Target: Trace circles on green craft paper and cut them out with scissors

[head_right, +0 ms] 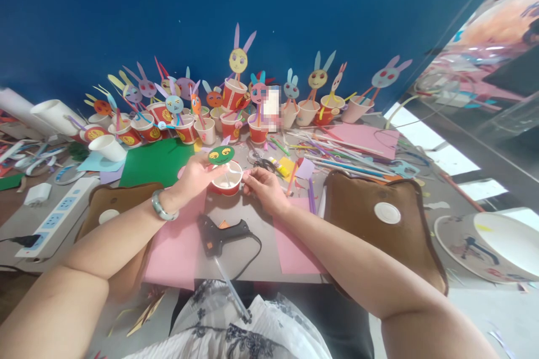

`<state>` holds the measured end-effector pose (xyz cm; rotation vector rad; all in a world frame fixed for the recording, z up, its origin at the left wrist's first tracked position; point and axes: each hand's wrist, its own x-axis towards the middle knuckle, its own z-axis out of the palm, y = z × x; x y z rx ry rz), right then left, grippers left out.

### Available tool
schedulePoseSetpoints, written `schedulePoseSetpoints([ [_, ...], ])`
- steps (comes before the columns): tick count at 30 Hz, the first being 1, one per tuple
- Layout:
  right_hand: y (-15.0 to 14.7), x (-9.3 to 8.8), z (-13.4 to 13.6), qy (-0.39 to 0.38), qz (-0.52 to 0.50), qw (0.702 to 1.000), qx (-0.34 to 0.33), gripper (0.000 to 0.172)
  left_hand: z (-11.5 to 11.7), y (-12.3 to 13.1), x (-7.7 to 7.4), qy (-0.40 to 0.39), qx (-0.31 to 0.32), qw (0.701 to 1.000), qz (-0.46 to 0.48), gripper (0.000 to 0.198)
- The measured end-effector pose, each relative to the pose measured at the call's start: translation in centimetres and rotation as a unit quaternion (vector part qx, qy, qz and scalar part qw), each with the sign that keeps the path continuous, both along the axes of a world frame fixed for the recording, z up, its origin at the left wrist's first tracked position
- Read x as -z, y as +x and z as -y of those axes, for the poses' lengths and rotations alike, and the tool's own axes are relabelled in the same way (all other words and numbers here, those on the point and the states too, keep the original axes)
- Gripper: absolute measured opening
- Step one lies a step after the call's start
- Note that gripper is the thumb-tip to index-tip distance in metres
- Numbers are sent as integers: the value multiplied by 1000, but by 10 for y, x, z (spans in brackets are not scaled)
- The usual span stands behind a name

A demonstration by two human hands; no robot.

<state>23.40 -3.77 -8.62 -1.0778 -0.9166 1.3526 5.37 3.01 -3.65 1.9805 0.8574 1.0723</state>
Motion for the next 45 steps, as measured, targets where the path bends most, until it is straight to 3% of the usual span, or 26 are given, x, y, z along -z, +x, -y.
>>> schedulePoseSetpoints([
  [45, 4, -1, -2, -14, -25, 999, 20, 36, 2, 0, -3, 7, -5, 1000, -3, 8],
])
